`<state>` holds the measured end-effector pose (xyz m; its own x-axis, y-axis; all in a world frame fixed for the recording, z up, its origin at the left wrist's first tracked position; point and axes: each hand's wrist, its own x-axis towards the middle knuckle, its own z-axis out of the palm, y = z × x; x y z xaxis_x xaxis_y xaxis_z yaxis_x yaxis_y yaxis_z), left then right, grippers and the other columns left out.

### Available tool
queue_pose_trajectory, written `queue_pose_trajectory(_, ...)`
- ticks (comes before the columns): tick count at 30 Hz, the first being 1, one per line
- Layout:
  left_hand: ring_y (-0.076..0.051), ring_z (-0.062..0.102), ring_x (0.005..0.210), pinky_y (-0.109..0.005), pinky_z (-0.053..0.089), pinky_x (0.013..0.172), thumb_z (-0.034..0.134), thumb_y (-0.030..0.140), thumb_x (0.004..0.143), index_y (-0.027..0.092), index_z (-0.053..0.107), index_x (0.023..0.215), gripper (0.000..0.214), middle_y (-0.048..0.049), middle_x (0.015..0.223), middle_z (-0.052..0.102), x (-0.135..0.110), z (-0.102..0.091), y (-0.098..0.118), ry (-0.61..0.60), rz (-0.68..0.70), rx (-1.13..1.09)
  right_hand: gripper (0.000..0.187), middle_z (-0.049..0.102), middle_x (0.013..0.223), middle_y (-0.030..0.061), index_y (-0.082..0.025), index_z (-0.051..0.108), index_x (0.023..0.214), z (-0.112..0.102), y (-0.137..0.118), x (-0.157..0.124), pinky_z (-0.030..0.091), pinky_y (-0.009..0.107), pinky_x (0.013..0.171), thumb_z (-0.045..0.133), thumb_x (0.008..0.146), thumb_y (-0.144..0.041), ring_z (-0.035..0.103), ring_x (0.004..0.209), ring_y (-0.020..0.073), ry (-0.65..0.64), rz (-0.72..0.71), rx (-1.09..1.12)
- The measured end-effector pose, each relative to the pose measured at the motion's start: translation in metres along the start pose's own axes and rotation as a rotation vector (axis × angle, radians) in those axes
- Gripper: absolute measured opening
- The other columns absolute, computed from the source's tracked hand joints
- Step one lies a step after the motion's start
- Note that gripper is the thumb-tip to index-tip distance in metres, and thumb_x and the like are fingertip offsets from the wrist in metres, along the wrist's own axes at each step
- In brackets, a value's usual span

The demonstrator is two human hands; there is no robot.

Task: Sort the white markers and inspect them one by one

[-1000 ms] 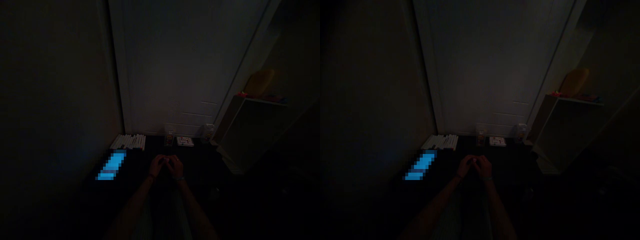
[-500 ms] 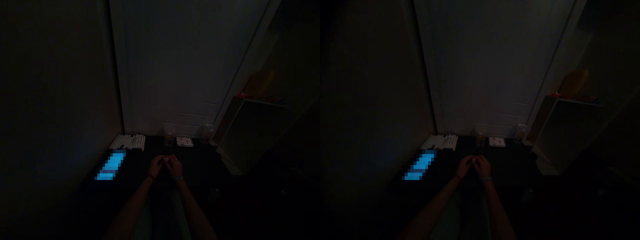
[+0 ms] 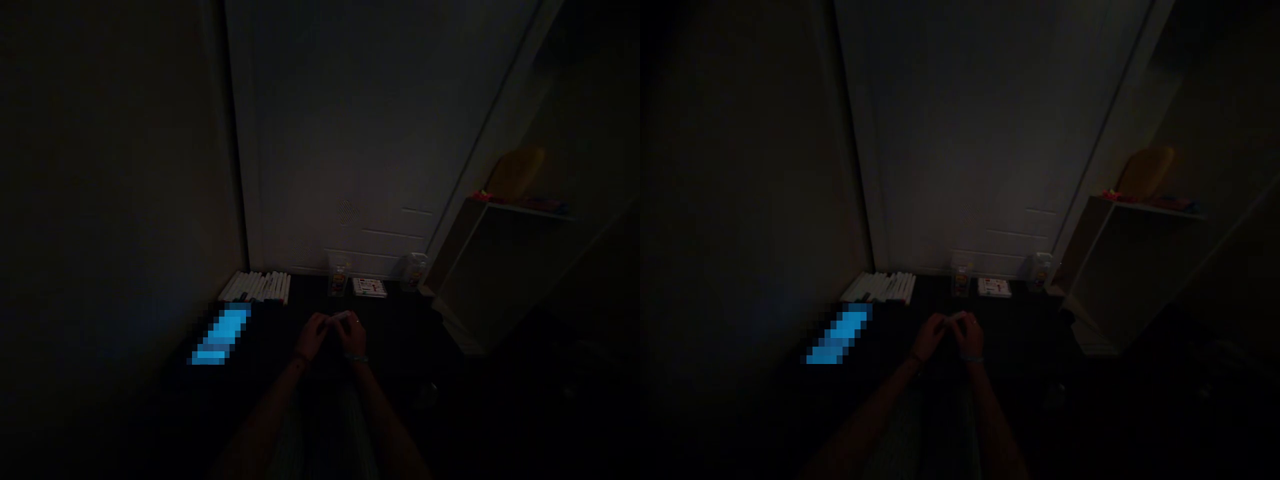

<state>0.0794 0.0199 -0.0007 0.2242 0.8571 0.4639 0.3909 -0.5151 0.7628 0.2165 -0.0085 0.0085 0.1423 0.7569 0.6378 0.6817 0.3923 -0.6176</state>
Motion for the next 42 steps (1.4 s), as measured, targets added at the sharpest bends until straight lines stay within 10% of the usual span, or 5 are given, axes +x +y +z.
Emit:
queue_pose_trajectory(9, -0.019, 0.054, 0.096, -0.037, 0.030, 0.096, 0.052, 0.039, 0.075, 0.030, 0.062, 0.098, 0.027, 0.0017, 0.098, 0.064, -0.003, -0.004, 0.008, -0.026, -0.086, -0.007, 0.042, 0.062, 0.090, 0.0072, -0.013, 0.054, 0.102, 0.008, 0.034, 0.011, 0.045, 0.024, 0.064, 0.046, 0.076, -0.046, 0.058, 0.079, 0.0159, 0.205, 0.431, 0.522)
queue_pose_trajectory(14, -0.016, 0.056, 0.084, -0.026, 0.041, 0.077, 0.048, 0.042, 0.076, 0.025, 0.060, 0.098, 0.029, 0.0016, 0.093, 0.063, -0.002, -0.004, 0.005, -0.038, -0.110, -0.115, 0.039, 0.057, 0.072, 0.0011, -0.016, 0.052, 0.096, 0.007, 0.040, 0.012, 0.041, 0.020, 0.051, 0.045, 0.076, -0.049, 0.053, 0.059, 0.0109, 0.249, 0.511, 0.566)
queue_pose_trajectory(26, -0.009, 0.039, 0.054, -0.020, 0.031, 0.051, 0.038, 0.057, 0.075, 0.016, 0.050, 0.066, 0.044, 0.0054, 0.057, 0.043, 0.003, -0.009, -0.001, 0.112, -0.274, -0.274, 0.035, 0.046, 0.056, -0.0053, -0.018, 0.052, 0.084, 0.007, 0.037, 0.011, 0.035, 0.018, 0.048, 0.049, 0.074, -0.051, 0.043, 0.050, 0.0079, 0.163, 0.471, 0.632)
queue_pose_trajectory(42, -0.012, 0.049, 0.064, -0.022, 0.038, 0.061, 0.045, 0.051, 0.073, 0.019, 0.053, 0.085, 0.035, 0.0031, 0.066, 0.051, 0.005, -0.014, 0.002, 0.223, -0.266, -0.270, 0.037, 0.047, 0.054, -0.0043, -0.017, 0.055, 0.074, 0.004, 0.028, 0.013, 0.034, 0.019, 0.048, 0.049, 0.073, -0.053, 0.042, 0.050, 0.0083, 0.103, 0.490, 0.594)
